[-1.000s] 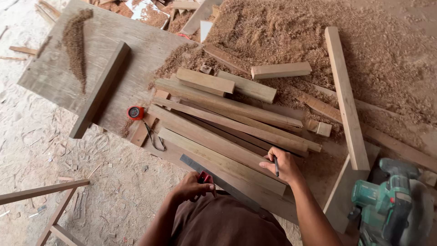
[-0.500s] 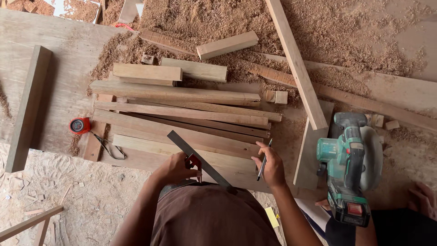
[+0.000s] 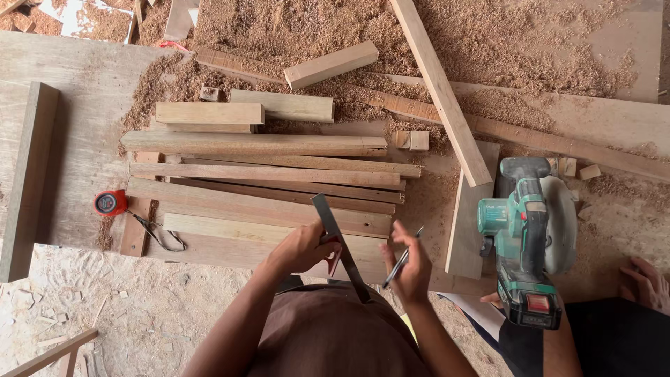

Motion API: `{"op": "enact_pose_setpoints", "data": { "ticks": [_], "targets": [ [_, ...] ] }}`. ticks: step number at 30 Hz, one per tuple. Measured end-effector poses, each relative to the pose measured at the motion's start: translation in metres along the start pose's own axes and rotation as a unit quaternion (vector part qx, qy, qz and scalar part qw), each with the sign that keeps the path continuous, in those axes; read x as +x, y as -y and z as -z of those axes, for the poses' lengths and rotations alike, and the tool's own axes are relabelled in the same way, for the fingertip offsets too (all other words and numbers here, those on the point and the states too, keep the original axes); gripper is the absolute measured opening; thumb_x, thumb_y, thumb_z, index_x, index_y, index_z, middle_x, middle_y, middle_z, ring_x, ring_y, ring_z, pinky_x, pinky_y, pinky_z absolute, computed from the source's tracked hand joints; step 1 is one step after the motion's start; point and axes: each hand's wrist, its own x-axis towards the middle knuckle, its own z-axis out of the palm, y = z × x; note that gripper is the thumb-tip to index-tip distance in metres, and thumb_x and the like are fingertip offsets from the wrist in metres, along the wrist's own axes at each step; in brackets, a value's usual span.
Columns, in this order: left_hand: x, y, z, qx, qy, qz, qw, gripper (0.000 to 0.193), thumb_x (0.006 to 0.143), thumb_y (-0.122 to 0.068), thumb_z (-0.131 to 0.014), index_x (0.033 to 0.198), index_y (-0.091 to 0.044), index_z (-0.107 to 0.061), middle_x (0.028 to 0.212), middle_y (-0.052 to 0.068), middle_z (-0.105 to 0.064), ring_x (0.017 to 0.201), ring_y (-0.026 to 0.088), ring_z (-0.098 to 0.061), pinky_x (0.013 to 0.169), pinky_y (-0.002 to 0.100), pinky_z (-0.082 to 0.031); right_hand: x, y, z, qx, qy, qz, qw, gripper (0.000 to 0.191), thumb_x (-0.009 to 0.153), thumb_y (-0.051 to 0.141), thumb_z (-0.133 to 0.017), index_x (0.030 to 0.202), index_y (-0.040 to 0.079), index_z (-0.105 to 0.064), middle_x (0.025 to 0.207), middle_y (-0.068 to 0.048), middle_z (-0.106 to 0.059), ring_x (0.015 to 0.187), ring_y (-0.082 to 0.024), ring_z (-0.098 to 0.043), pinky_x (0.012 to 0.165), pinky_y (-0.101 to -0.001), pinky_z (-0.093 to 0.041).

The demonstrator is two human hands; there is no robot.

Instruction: The person measures and marks wooden strips on a sawdust-covered workbench. They use a tape measure and a combination square to align against the boards, then draw pencil marks across each strip, working through the stack one board at a time.

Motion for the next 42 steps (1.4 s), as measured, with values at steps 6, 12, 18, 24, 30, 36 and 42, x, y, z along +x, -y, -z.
{"op": "enact_pose_setpoints", "data": {
  "ticks": [6, 12, 18, 24, 30, 36, 42],
  "targets": [
    [0.022, -0.026, -0.009, -0.009, 0.054, -0.057, 0.997, 0.036, 0.093, -0.030, -0.074, 0.112, -0.004, -0.058, 0.089, 0.012, -0.079, 0.078, 0.025, -0.081, 0.068, 0.040, -0.062, -0.061, 0.044, -0.007, 0.197, 0.181, -0.386, 0.883, 0.032, 0.101, 0.027, -0.064, 0.117, -0.001, -0.066, 0.066, -0.012, -0.064, 0.052, -0.011, -0.055, 0.048, -0.0263, -0.042],
    [0.018, -0.022, -0.023, 0.106, -0.040, -0.003, 0.994, 0.071, 0.082, -0.034, -0.081, 0.140, -0.012, -0.046, 0.100, 0.016, -0.074, 0.087, 0.033, -0.075, 0.072, 0.043, -0.060, -0.093, 0.061, -0.029, 0.260, 0.055, -0.443, 0.856, 0.028, 0.101, 0.018, -0.058, 0.121, 0.000, -0.066, 0.088, -0.006, -0.077, 0.056, -0.006, -0.059, 0.048, -0.0234, -0.049],
    [0.027, 0.018, -0.019, 0.317, -0.159, -0.337, 0.872, 0.073, 0.075, -0.043, -0.084, 0.137, -0.020, -0.055, 0.149, 0.017, -0.048, 0.136, 0.038, -0.048, 0.109, 0.054, -0.043, -0.132, 0.076, -0.075, 0.256, -0.059, -0.480, 0.837, 0.033, 0.097, 0.007, -0.063, 0.130, 0.003, -0.064, 0.091, -0.006, -0.074, 0.058, -0.007, -0.060, 0.049, -0.0235, -0.051],
    [0.067, 0.037, -0.006, 0.354, 0.019, -0.337, 0.872, 0.077, 0.081, -0.045, -0.078, 0.148, -0.020, -0.052, 0.164, 0.020, -0.030, 0.137, 0.039, -0.051, 0.106, 0.051, -0.048, -0.126, 0.079, -0.096, 0.211, -0.119, -0.465, 0.851, 0.037, 0.095, 0.002, -0.067, 0.132, 0.005, -0.065, 0.091, -0.005, -0.073, 0.062, -0.006, -0.066, 0.049, -0.0231, -0.056],
    [0.085, 0.052, -0.004, 0.195, -0.051, -0.440, 0.875, 0.058, 0.077, -0.032, -0.084, 0.130, -0.012, -0.070, 0.165, 0.025, -0.031, 0.131, 0.038, -0.062, 0.100, 0.044, -0.057, -0.112, 0.072, -0.103, 0.148, -0.094, -0.451, 0.875, 0.035, 0.093, 0.002, -0.071, 0.128, 0.004, -0.067, 0.088, -0.006, -0.076, 0.058, -0.007, -0.066, 0.044, -0.0221, -0.053],
    [0.078, 0.067, -0.008, 0.225, -0.036, -0.386, 0.894, 0.049, 0.076, -0.028, -0.088, 0.121, -0.010, -0.076, 0.146, 0.005, -0.063, 0.097, 0.026, -0.068, 0.089, 0.037, -0.060, -0.123, 0.066, -0.105, 0.123, -0.055, -0.404, 0.905, 0.038, 0.093, 0.008, -0.072, 0.130, 0.002, -0.064, 0.095, -0.011, -0.078, 0.070, -0.011, -0.077, 0.057, -0.0243, -0.061],
    [0.082, 0.075, -0.013, 0.236, -0.019, -0.406, 0.882, 0.047, 0.080, -0.028, -0.088, 0.123, -0.011, -0.074, 0.151, 0.007, -0.058, 0.099, 0.022, -0.068, 0.087, 0.034, -0.060, -0.130, 0.053, -0.089, 0.043, -0.019, -0.308, 0.950, 0.038, 0.099, 0.013, -0.072, 0.133, 0.001, -0.061, 0.107, -0.017, -0.077, 0.083, -0.016, -0.078, 0.060, -0.0247, -0.062]
  ]
}}
